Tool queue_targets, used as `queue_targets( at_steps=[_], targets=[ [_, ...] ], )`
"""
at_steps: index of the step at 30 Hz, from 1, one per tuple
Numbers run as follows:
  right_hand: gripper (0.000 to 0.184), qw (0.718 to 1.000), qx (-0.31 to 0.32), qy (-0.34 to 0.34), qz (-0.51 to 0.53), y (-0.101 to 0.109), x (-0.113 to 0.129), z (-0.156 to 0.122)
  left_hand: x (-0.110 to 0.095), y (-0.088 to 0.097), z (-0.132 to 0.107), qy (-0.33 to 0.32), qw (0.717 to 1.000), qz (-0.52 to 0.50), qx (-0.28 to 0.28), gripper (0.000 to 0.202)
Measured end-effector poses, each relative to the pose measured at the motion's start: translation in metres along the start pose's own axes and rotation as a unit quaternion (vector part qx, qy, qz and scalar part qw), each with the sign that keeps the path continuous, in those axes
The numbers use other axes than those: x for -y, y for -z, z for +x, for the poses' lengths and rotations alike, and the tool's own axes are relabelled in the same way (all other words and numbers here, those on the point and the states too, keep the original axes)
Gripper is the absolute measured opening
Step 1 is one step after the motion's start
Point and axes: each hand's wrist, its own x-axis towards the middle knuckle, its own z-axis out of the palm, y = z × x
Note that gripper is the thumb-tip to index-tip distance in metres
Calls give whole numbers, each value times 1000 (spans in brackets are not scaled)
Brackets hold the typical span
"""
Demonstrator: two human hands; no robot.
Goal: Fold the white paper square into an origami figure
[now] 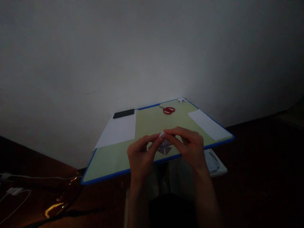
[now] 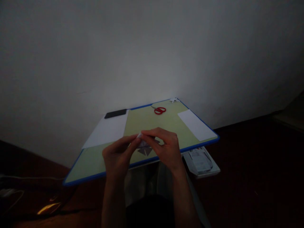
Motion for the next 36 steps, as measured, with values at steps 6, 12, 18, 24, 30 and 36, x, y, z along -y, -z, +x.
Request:
queue_targets(
  at_steps=[6, 12, 18, 24, 30, 36],
  targets=[
    [12, 1000, -5, 0, 12, 0, 2, 1, -2, -3, -1, 1, 1000, -10, -3, 6],
    [10, 1000, -9, -14, 26, 0, 2, 0, -4, -4, -1, -5, 1000, -18, 7, 6],
    [10, 1000, 6, -16, 5, 1, 6, 1, -1, 0, -1, -13, 999, 7, 32, 3],
    [9, 999, 35, 21, -33, 2, 9, 3, 0, 2, 1, 0, 999, -9, 51, 4],
    [9, 999, 17, 17, -25, 2, 4, 3, 1, 6, 2, 87, 983, -83, 138, 14],
    [6, 999, -19, 21, -23, -1, 4, 2, 0, -4, 0, 120, 981, -112, 99, 13]
  ],
)
